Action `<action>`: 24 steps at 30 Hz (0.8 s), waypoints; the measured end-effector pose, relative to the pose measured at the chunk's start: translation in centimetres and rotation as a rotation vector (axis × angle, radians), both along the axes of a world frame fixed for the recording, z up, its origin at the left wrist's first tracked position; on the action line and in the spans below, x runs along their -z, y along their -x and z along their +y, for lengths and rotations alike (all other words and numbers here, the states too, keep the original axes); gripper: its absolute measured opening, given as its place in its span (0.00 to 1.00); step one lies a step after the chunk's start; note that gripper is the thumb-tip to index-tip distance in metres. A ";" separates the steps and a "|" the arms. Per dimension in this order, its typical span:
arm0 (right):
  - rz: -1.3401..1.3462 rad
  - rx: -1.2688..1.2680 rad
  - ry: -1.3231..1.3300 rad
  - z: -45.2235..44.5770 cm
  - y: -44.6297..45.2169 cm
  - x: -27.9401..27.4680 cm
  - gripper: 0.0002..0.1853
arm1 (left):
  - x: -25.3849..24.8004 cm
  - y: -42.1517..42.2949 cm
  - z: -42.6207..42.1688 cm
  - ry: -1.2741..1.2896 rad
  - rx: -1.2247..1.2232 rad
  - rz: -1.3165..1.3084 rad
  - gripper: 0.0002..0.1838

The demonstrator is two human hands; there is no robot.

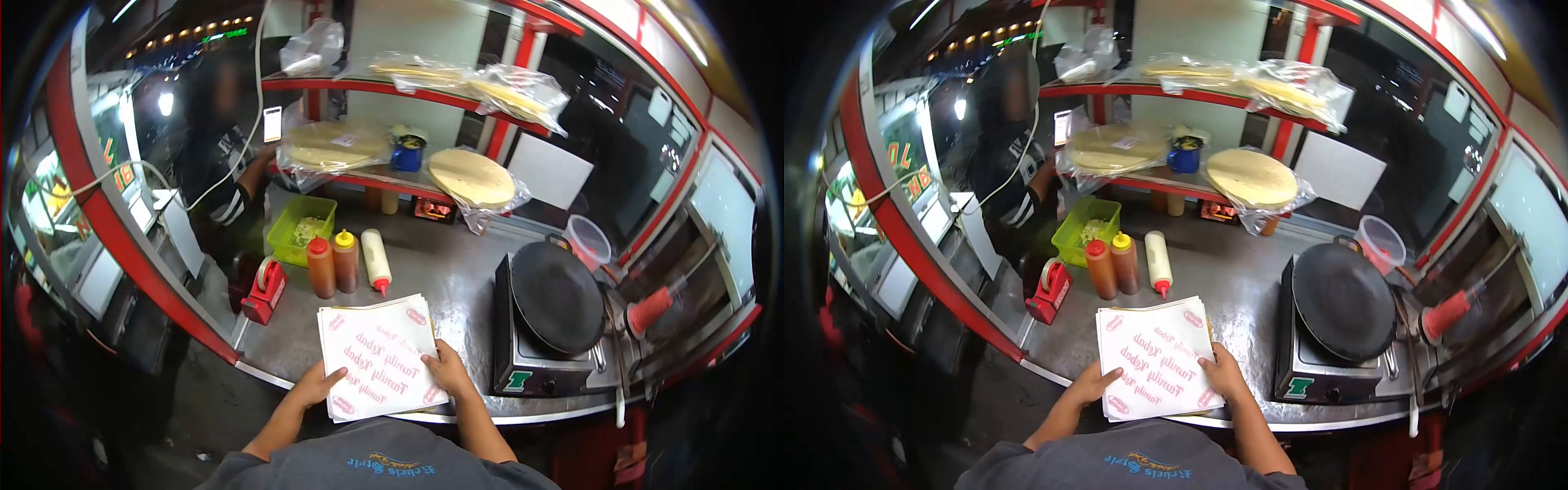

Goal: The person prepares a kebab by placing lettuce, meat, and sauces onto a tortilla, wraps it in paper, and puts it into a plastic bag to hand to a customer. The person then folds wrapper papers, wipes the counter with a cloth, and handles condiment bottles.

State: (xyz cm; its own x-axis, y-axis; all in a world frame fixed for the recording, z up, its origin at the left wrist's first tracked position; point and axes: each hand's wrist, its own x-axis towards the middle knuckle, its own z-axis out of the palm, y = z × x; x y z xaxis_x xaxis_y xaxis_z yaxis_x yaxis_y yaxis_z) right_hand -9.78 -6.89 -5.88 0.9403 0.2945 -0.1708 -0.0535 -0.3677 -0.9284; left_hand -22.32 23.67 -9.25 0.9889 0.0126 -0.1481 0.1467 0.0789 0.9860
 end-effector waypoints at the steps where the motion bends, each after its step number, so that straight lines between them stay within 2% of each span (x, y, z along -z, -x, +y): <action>1: -0.008 -0.005 0.016 0.1 -0.4 0.7 0.18 | 0.9 -0.5 0.4 -0.016 -0.019 -0.030 0.24; 4: -0.048 -0.006 0.125 1.1 -1.9 0.6 0.19 | 3.2 -1.0 2.1 -0.140 -0.080 -0.028 0.25; 5: -0.166 0.004 0.302 1.6 -2.8 -0.5 0.20 | 3.7 -1.4 2.7 -0.198 -0.099 -0.021 0.25; 6: -0.313 0.030 0.283 2.3 -3.8 -1.0 0.21 | 3.0 -1.4 3.0 -0.288 -0.107 -0.017 0.25; 7: -0.470 0.069 0.272 2.8 -6.3 0.8 0.19 | 1.6 -1.2 3.1 -0.380 -0.111 -0.012 0.25; 9: -0.406 0.103 0.151 6.2 -9.2 -0.9 0.21 | 0.6 -1.5 3.1 -0.503 -0.128 -0.041 0.26; 11: -0.436 0.084 0.148 9.9 -13.0 -0.1 0.27 | 0.4 -1.5 2.8 -0.568 -0.148 -0.100 0.26; 13: -0.579 0.134 0.357 14.1 -14.6 -1.0 0.40 | 1.2 -1.9 2.7 -0.553 -0.144 -0.091 0.26; 16: -0.428 0.095 0.446 18.5 -14.8 -3.2 0.50 | 1.1 -1.9 2.3 -0.628 -0.207 -0.098 0.25; 17: -0.585 0.001 0.411 18.7 -17.6 0.8 0.55 | 0.7 -1.7 2.0 -0.631 -0.247 -0.077 0.26; 18: -0.498 -0.113 0.568 18.8 -18.2 0.5 0.53 | 2.3 -1.8 2.0 -0.662 -0.238 -0.025 0.26; 19: -0.485 -0.105 0.548 18.9 -19.2 1.2 0.49 | 0.1 -1.3 1.9 -0.637 -0.238 -0.015 0.26; 21: -0.491 -0.091 0.473 18.3 -20.3 0.4 0.39 | 1.3 -1.4 1.7 -0.601 -0.265 -0.045 0.24; 22: -0.471 -0.078 0.417 17.3 -19.6 -0.9 0.37 | 1.2 -1.2 1.6 -0.594 -0.275 -0.070 0.24; 23: -0.420 -0.063 0.229 16.2 -19.0 -1.3 0.36 | 0.7 -0.9 1.5 -0.612 -0.278 -0.048 0.24; 24: -0.493 -0.044 0.252 14.3 -20.3 0.6 0.35 | 0.2 -0.8 1.6 -0.630 -0.275 -0.031 0.24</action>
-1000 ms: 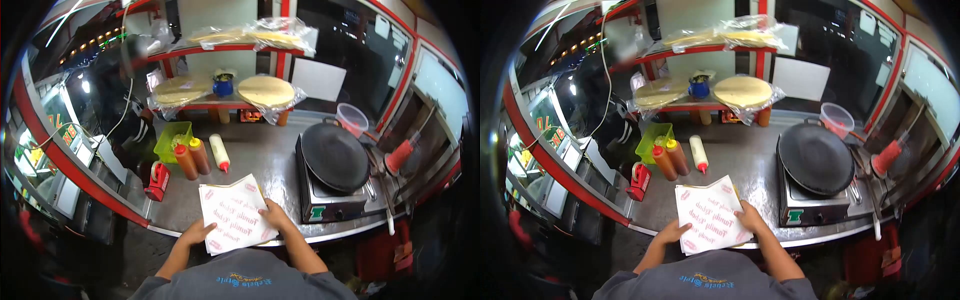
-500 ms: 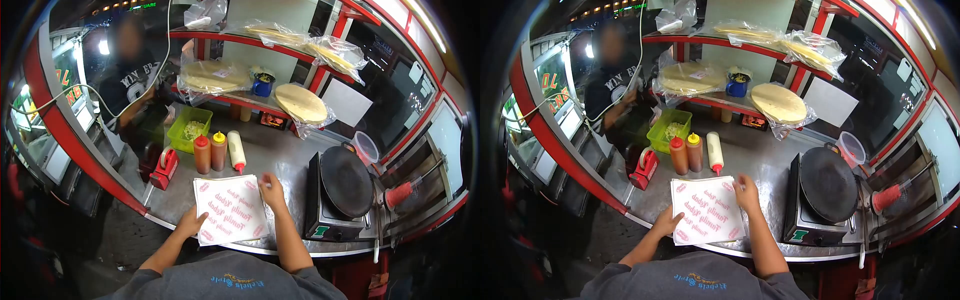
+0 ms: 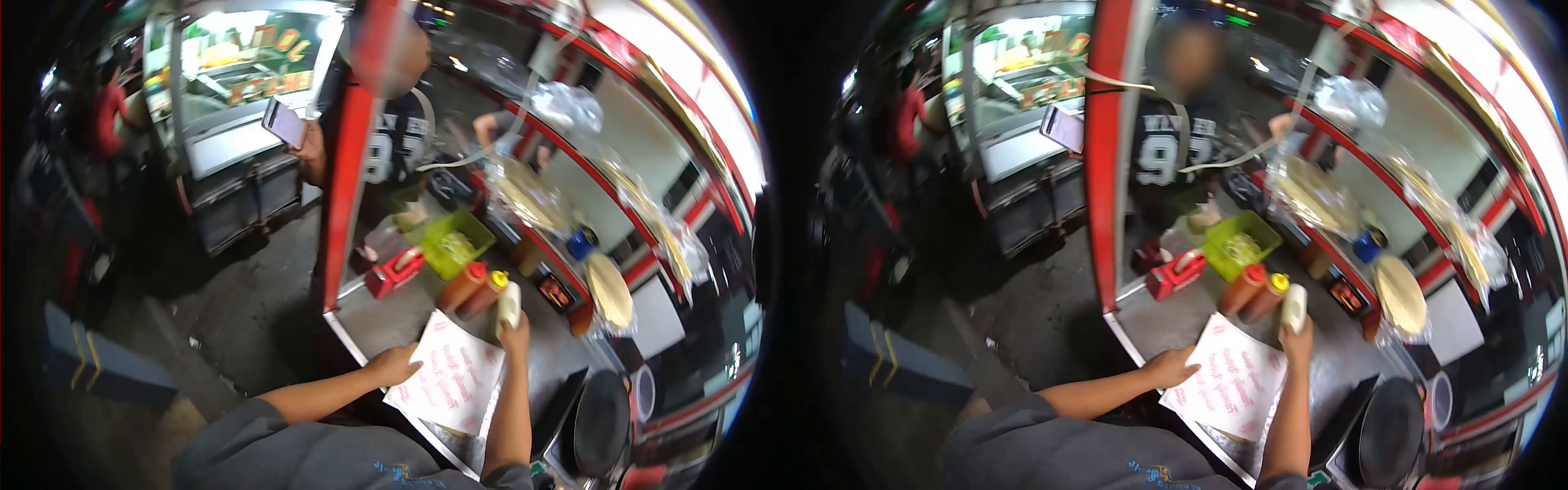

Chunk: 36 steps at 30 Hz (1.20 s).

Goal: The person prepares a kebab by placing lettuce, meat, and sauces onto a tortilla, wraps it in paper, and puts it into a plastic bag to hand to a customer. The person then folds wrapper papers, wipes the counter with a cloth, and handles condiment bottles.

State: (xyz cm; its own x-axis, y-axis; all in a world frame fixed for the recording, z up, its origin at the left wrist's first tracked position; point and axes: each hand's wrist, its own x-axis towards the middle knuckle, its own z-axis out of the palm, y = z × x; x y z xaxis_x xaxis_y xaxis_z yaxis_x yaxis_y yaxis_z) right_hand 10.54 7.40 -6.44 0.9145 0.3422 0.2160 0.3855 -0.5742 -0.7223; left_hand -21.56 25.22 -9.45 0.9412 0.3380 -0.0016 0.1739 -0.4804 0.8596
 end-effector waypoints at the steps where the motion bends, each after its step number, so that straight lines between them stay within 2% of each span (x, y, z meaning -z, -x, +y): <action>1: 0.056 0.004 -0.073 -1.6 1.2 -0.4 0.35 | 0.0 0.1 -0.1 0.015 -0.008 -0.028 0.24; 2: 0.139 -0.016 -0.117 -1.9 6.8 -5.5 0.37 | 0.7 -0.2 -0.1 0.012 -0.003 -0.030 0.24; 3: 0.101 -0.090 -0.137 -4.2 7.3 -4.2 0.40 | 1.5 -0.4 -0.2 0.016 -0.007 -0.030 0.23; 4: 0.103 -0.035 -0.057 -6.3 7.2 -1.9 0.42 | 1.9 -0.6 -0.3 0.015 -0.007 -0.028 0.23; 5: 0.185 0.001 -0.057 -6.3 10.7 -3.4 0.44 | 1.9 -0.5 -0.3 0.007 -0.024 -0.034 0.23; 8: 0.137 -0.001 0.195 -8.3 12.6 0.3 0.45 | 1.8 -0.4 -0.5 -0.031 -0.032 -0.051 0.24; 9: 0.006 -0.032 0.206 -8.7 12.5 1.9 0.46 | 2.1 -0.5 -0.5 -0.047 -0.035 -0.065 0.24; 11: -0.027 -0.013 0.197 -8.6 13.4 1.4 0.48 | 1.2 -0.3 -0.4 -0.060 -0.020 -0.040 0.27; 15: -0.076 0.069 0.169 -8.1 15.3 0.5 0.48 | 1.1 -0.2 -0.5 -0.066 -0.051 -0.097 0.22; 18: -0.143 -0.002 0.179 -9.4 14.4 2.3 0.47 | 4.1 -1.7 -0.4 -0.066 -0.071 -0.187 0.23; 19: -0.073 0.010 0.183 -10.8 15.0 2.1 0.46 | 4.2 -1.9 -0.3 -0.052 -0.079 -0.104 0.21; 21: 0.030 0.018 0.131 -9.9 14.0 1.2 0.45 | 3.5 -1.4 -0.8 -0.056 -0.087 -0.137 0.20; 22: 0.067 -0.010 0.015 -10.8 11.5 3.1 0.45 | 2.8 -1.1 -0.6 -0.067 -0.100 -0.160 0.19; 24: -0.041 -0.015 0.010 -11.2 9.9 1.7 0.44 | 2.0 -0.7 -0.6 -0.042 -0.104 -0.138 0.18; 25: -0.007 -0.033 -0.080 -12.2 6.8 3.5 0.44 | 2.9 -1.0 -0.3 -0.072 -0.131 -0.171 0.17; 27: -0.164 -0.009 0.066 -12.8 4.4 4.0 0.41 | 6.3 -1.8 -0.7 -0.105 -0.130 -0.309 0.16; 28: -0.136 -0.050 0.144 -12.3 6.2 1.5 0.37 | 5.0 -1.2 -0.7 -0.092 -0.062 -0.196 0.15; 30: -0.187 0.035 0.386 -11.3 9.0 -1.4 0.40 | 3.0 0.2 -0.6 -0.042 -0.036 -0.257 0.15; 31: -0.435 0.137 0.384 -10.9 10.1 -0.8 0.40 | 0.4 1.7 -0.6 -0.004 -0.026 -0.324 0.15; 32: -0.480 0.136 0.231 -10.7 10.9 -0.9 0.39 | 1.7 1.6 -0.2 0.020 -0.031 -0.346 0.14; 34: -0.373 0.088 0.025 -11.0 13.8 -1.0 0.39 | 1.8 2.5 0.4 0.055 -0.056 -0.398 0.15; 36: 0.024 0.000 -0.305 -10.7 16.4 -0.5 0.38 | 3.2 2.3 0.7 0.119 -0.054 -0.420 0.16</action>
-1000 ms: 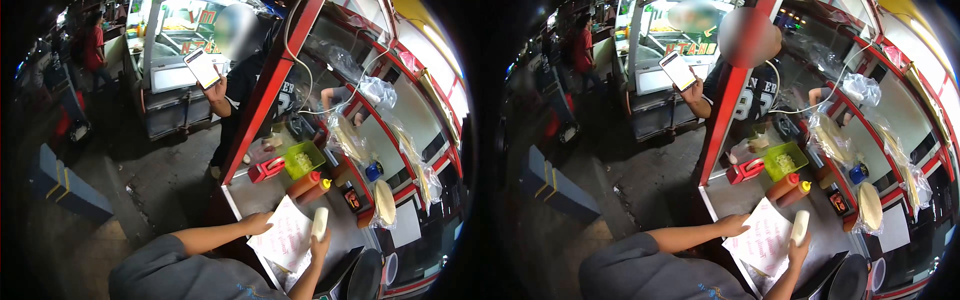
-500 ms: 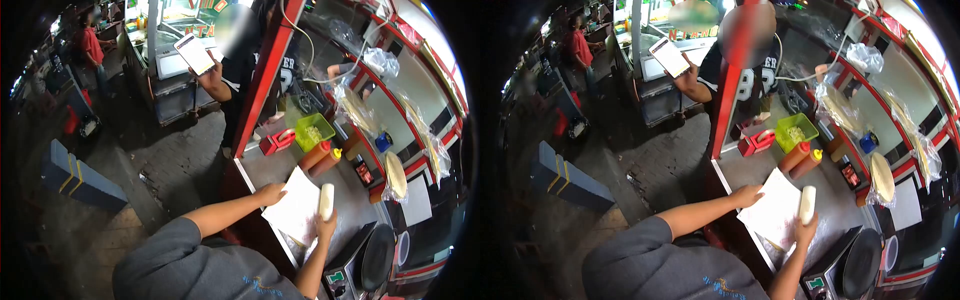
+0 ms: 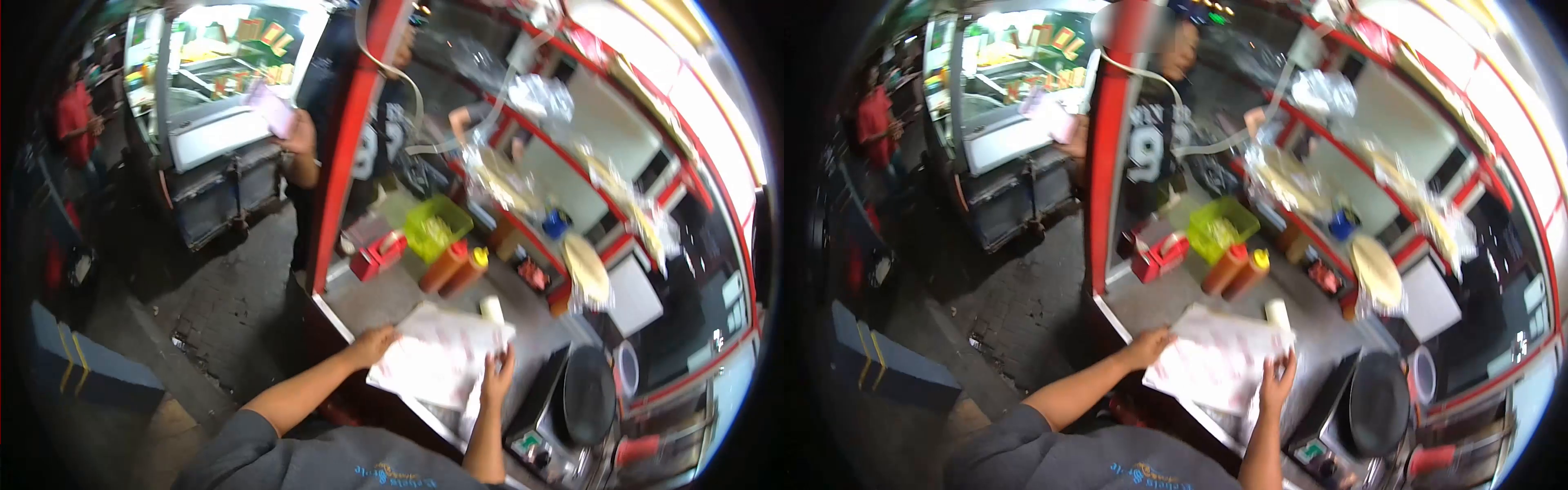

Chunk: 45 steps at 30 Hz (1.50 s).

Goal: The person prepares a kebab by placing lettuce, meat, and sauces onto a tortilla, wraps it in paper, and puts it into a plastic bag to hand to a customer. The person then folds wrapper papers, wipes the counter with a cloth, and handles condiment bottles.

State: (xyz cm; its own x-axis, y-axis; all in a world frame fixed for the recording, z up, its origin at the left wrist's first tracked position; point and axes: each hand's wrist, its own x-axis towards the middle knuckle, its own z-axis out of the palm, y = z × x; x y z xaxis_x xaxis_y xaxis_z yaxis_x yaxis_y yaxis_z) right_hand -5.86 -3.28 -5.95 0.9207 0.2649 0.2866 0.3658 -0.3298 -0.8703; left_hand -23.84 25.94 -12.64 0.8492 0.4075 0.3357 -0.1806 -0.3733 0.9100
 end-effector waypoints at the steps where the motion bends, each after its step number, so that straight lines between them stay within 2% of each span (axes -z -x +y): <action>1: 0.069 -0.100 -0.147 -0.3 -0.4 2.1 0.38 | 0.2 -0.1 0.2 0.000 0.022 0.020 0.17; 2: 0.131 -0.056 -0.104 0.7 1.7 0.8 0.37 | 0.3 -0.3 0.4 0.005 0.047 0.043 0.18; 4: 0.271 -0.146 -0.215 2.0 2.5 -0.1 0.32 | 0.1 -0.7 0.3 0.043 0.066 -0.031 0.19; 7: 0.507 -0.224 -0.330 1.7 2.4 -0.6 0.26 | -2.0 -0.2 1.3 0.106 0.187 0.069 0.19; 10: 0.452 -0.212 -0.255 1.2 0.4 -0.3 0.21 | -2.1 -0.2 1.6 0.105 0.193 0.072 0.19; 14: 0.495 -0.242 -0.256 0.8 -0.9 -1.0 0.20 | -1.4 -0.6 1.7 0.347 0.309 0.081 0.22; 17: 0.457 -0.233 -0.248 1.7 0.0 -0.8 0.20 | 1.3 -2.1 1.3 0.223 0.241 -0.153 0.27; 18: 0.423 -0.215 -0.226 1.2 0.1 0.2 0.20 | 3.1 -2.6 1.2 0.190 0.209 -0.023 0.30; 19: 0.461 -0.219 -0.206 1.2 1.1 -0.4 0.21 | 3.5 -2.9 1.2 0.294 0.294 -0.035 0.29; 20: 0.494 -0.228 -0.201 1.7 2.0 -0.6 0.21 | 3.3 -3.2 1.6 0.387 0.375 -0.045 0.28; 24: 0.646 -0.184 -0.249 2.3 2.6 1.8 0.25 | -0.7 -1.8 2.0 0.293 0.280 0.033 0.26; 26: 0.581 -0.168 -0.159 1.5 1.9 3.7 0.24 | -1.0 -1.5 1.8 0.278 0.258 0.071 0.25; 27: 0.646 -0.097 -0.182 2.0 2.4 2.5 0.25 | -0.1 -2.1 1.7 0.218 0.229 0.034 0.24; 28: 0.608 -0.117 -0.180 1.3 1.7 3.6 0.25 | 0.3 -2.2 1.7 0.209 0.237 0.017 0.25; 30: 0.634 -0.144 -0.220 1.8 2.7 1.9 0.26 | -1.2 -1.6 2.0 0.205 0.261 0.087 0.26; 33: 0.542 -0.165 -0.231 1.9 2.2 1.6 0.26 | -1.1 -1.7 2.2 0.316 0.294 0.063 0.26; 36: 0.445 -0.223 -0.240 2.0 2.8 -0.9 0.26 | 0.9 -2.5 2.2 0.557 0.401 -0.030 0.26; 39: 0.347 -0.274 -0.291 2.6 2.3 -4.1 0.26 | -1.0 -1.2 2.4 0.920 0.559 -0.059 0.25; 42: 0.282 -0.313 -0.331 3.4 3.7 -8.2 0.26 | -3.0 1.2 2.9 0.905 0.603 -0.003 0.24; 43: 0.264 -0.343 -0.394 3.5 4.3 -9.2 0.27 | -3.3 1.8 2.8 0.909 0.634 -0.064 0.23; 45: 0.200 -0.363 -0.396 3.2 5.1 -10.3 0.24 | -5.0 3.2 3.5 0.775 0.586 -0.077 0.23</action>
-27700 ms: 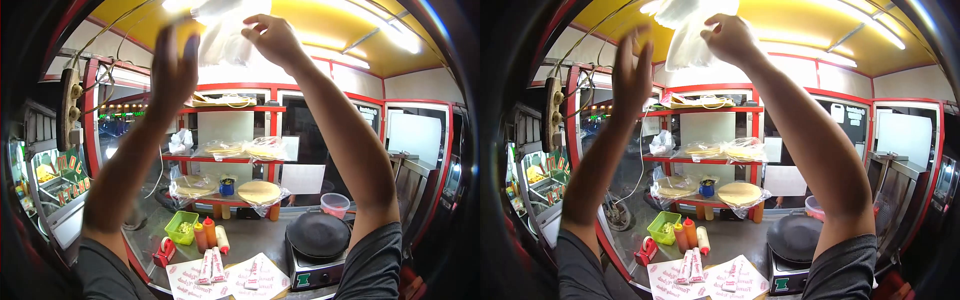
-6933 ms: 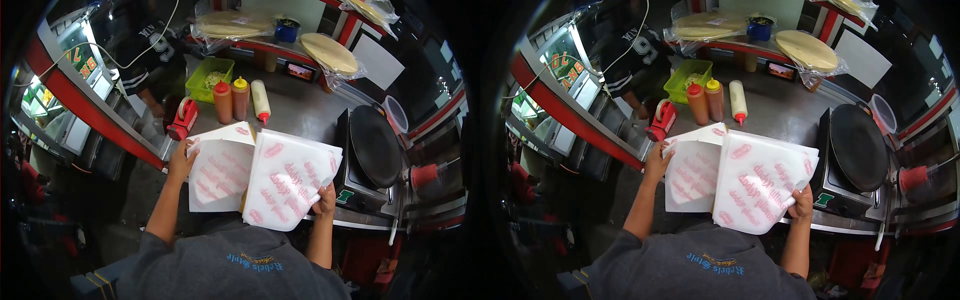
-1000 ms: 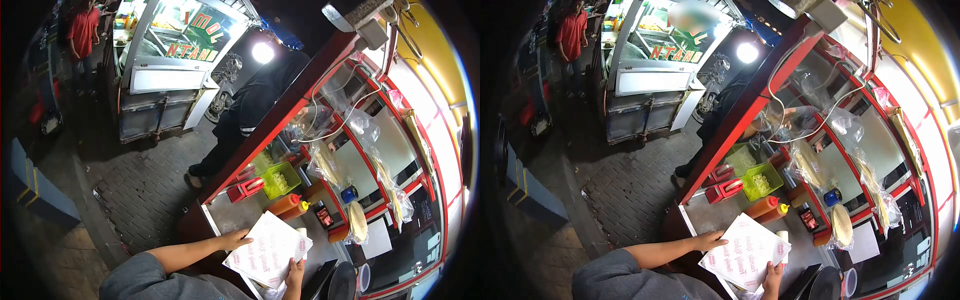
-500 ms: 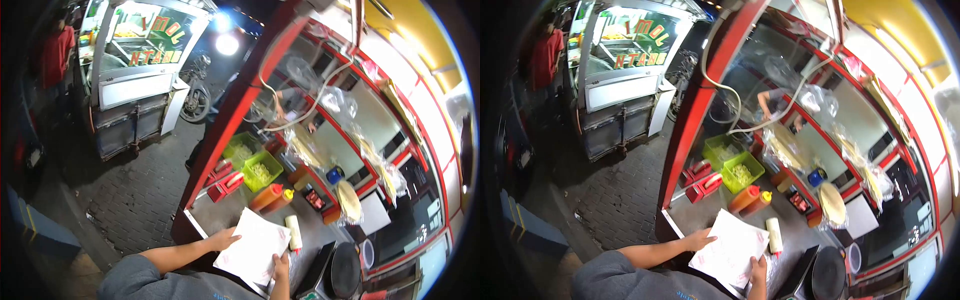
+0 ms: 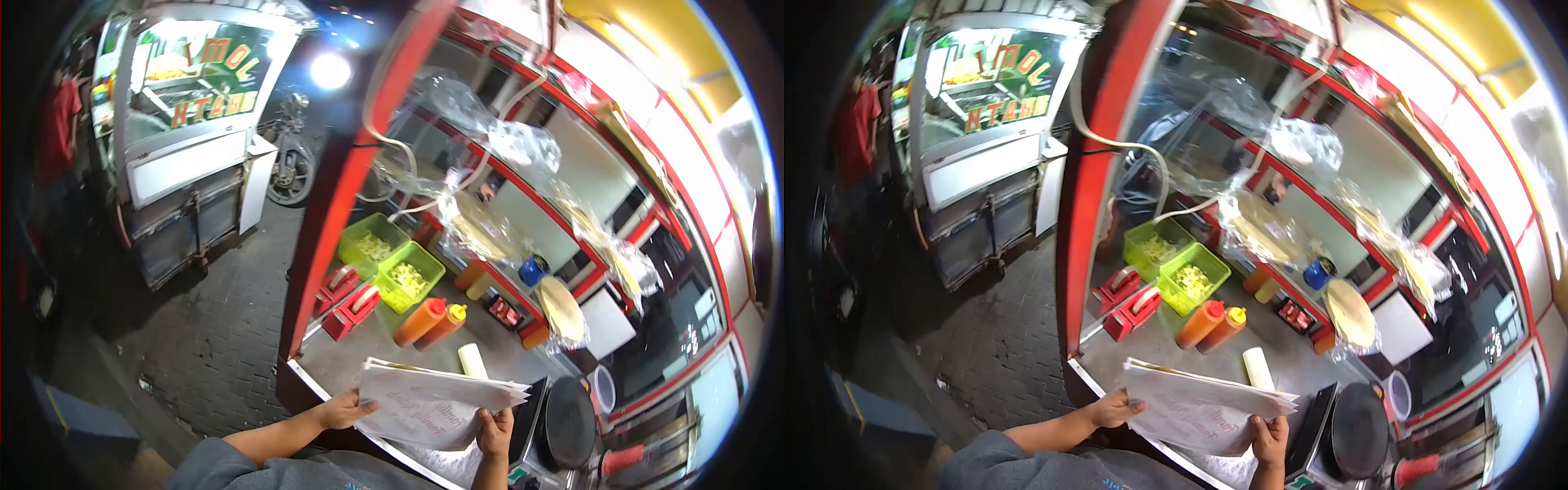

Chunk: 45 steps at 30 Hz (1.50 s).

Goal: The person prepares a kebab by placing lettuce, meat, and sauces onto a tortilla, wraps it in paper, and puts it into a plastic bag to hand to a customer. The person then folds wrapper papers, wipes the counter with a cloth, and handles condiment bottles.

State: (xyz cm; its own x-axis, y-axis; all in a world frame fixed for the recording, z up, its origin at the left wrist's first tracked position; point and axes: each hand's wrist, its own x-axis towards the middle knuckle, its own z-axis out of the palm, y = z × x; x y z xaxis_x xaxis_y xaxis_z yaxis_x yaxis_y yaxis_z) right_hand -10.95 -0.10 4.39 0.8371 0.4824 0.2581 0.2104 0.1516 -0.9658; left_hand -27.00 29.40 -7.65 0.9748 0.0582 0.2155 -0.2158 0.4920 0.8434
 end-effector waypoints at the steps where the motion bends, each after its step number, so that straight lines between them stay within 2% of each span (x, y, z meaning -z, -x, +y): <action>1: -0.029 0.013 -0.012 0.1 0.8 -0.8 0.23 | -0.8 0.8 0.3 -0.091 -0.032 -0.075 0.23; 3: -0.069 -0.008 0.028 -0.4 2.5 -2.1 0.22 | -2.4 2.3 1.0 -0.263 -0.118 -0.223 0.22; 4: -0.085 -0.018 0.052 -1.2 3.3 -2.2 0.21 | -1.2 2.7 1.8 -0.196 -0.002 -0.221 0.22; 6: -0.157 -0.027 0.056 -2.3 4.4 -1.6 0.15 | 0.0 2.7 2.5 -0.233 0.003 -0.318 0.21; 7: -0.204 -0.011 0.079 -2.0 4.9 -1.8 0.13 | -1.3 2.8 2.7 -0.336 -0.110 -0.427 0.21; 8: -0.366 0.017 0.132 -1.6 5.0 -1.7 0.15 | -2.6 2.9 2.9 -0.437 -0.231 -0.538 0.21; 9: -0.399 0.133 0.211 -1.4 5.4 -1.3 0.14 | -4.2 2.8 3.1 -0.410 -0.220 -0.397 0.21; 11: -0.310 0.138 0.194 1.4 5.6 -4.2 0.15 | -6.9 2.0 2.6 -0.358 -0.209 -0.115 0.22; 12: -0.090 0.180 0.171 1.0 4.0 -1.3 0.17 | -6.3 0.9 2.2 -0.249 -0.169 0.005 0.23; 13: 0.099 0.207 0.234 1.4 3.1 -0.8 0.16 | -5.8 -0.2 2.4 -0.252 -0.084 0.105 0.26; 15: 0.301 0.203 0.343 2.4 1.9 -2.1 0.16 | -3.1 -0.9 3.3 -0.635 -0.015 0.092 0.28; 18: 0.162 0.117 0.472 1.3 -3.5 -1.4 0.15 | -6.1 1.2 3.7 -0.149 0.160 0.211 0.27; 20: 0.161 0.214 0.494 3.4 -5.9 -6.8 0.15 | -5.3 1.8 5.0 -0.038 0.220 0.222 0.26; 21: -0.007 0.199 0.383 3.7 -9.4 -6.7 0.15 | -5.0 2.0 5.5 0.018 0.244 0.226 0.26; 22: -0.020 0.209 0.293 5.4 -10.9 -10.0 0.14 | -4.7 1.3 5.5 -0.228 0.135 0.289 0.22; 23: -0.235 0.366 0.585 7.3 -11.4 -14.3 0.13 | -4.7 0.8 4.5 -0.454 -0.012 0.312 0.19; 24: -0.331 0.443 0.596 8.3 -14.8 -15.2 0.16 | -2.6 0.1 4.4 -0.726 -0.165 0.202 0.16; 25: -0.284 0.489 0.685 8.4 -20.2 -15.1 0.20 | -0.1 -0.5 4.0 -0.994 -0.326 0.091 0.15; 26: -0.304 0.519 0.606 9.4 -23.4 -15.6 0.22 | 1.1 -0.5 3.5 -1.149 -0.397 0.029 0.15; 27: -0.350 0.513 0.658 9.7 -28.9 -15.4 0.21 | 2.0 -0.6 2.9 -1.305 -0.470 -0.030 0.16; 28: -0.465 0.550 0.776 11.4 -30.4 -17.3 0.22 | 2.3 -0.7 2.7 -1.467 -0.537 -0.083 0.18; 29: -0.578 0.590 0.892 12.8 -31.6 -18.8 0.22 | 2.3 -0.9 2.7 -1.432 -0.584 -0.079 0.19; 31: -0.428 0.415 0.562 14.0 -45.4 -14.5 0.23 | 2.1 -1.3 2.0 -1.354 -0.670 -0.068 0.20; 33: -0.229 0.409 0.267 15.5 -53.6 -13.7 0.21 | 2.5 -1.1 2.1 -1.340 -0.705 -0.067 0.17; 34: -0.013 0.359 0.391 18.1 -39.5 -20.5 0.22 | 2.3 -1.1 2.0 -1.340 -0.722 -0.076 0.17; 35: -0.237 0.468 0.700 18.4 -38.5 -21.8 0.24 | 2.2 -1.0 2.0 -1.340 -0.734 -0.088 0.17; 37: -0.745 0.548 0.886 15.1 -48.6 -19.9 0.27 | 2.5 -0.9 2.0 -1.322 -0.751 -0.084 0.16; 40: -0.247 0.553 0.882 13.4 -38.5 -23.6 0.35 | 2.7 -1.2 1.7 -1.326 -0.780 -0.067 0.15; 43: -0.187 0.142 0.689 9.8 -34.7 -21.2 0.56 | 2.5 -1.4 1.7 -1.360 -0.761 -0.055 0.15; 45: -0.436 0.126 0.742 8.8 -37.2 -17.4 0.69 | 2.7 -1.6 1.7 -1.355 -0.745 -0.062 0.14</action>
